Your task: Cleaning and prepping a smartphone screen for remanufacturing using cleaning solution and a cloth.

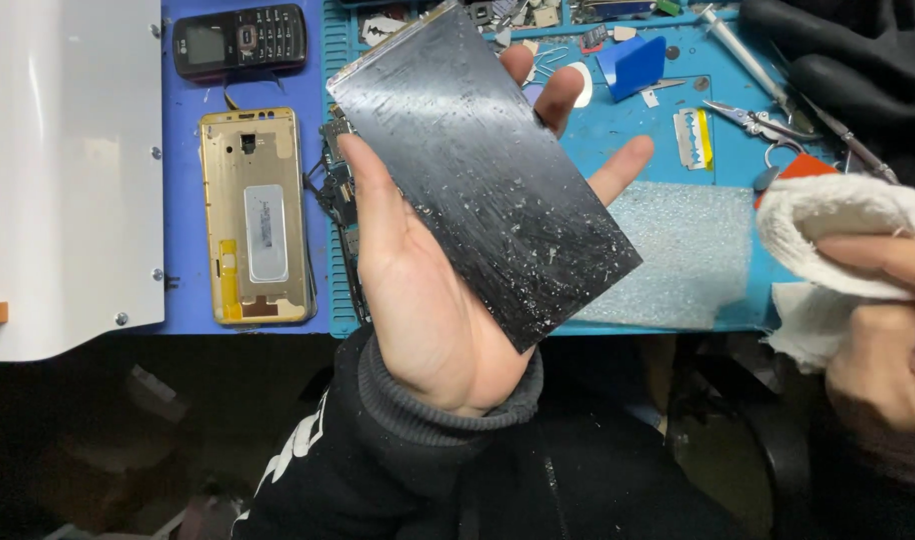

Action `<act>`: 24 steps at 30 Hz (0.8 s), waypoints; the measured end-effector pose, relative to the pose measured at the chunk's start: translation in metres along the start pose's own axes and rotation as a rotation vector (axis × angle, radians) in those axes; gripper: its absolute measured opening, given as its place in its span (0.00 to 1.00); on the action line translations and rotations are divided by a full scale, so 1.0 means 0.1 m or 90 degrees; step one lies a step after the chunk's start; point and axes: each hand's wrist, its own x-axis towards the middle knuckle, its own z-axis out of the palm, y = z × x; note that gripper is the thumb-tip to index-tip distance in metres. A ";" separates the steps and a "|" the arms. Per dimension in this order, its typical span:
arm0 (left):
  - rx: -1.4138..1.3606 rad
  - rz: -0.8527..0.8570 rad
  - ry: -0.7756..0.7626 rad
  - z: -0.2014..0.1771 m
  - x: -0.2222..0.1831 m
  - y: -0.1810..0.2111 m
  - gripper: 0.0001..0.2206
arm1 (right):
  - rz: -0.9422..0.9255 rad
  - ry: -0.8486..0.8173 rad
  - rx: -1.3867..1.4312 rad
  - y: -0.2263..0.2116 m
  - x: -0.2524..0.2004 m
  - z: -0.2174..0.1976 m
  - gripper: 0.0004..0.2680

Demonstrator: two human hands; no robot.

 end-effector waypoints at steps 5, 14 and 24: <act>-0.025 0.024 -0.003 0.20 -0.06 0.00 0.36 | -0.271 0.426 -1.040 0.48 0.62 1.57 0.08; -0.071 0.155 0.089 0.11 -0.24 -0.08 0.45 | -0.149 0.091 -0.708 0.88 1.03 1.91 0.12; 0.088 0.244 -0.150 -0.73 -0.60 0.07 0.36 | -0.138 0.163 -0.761 0.98 1.08 1.92 0.09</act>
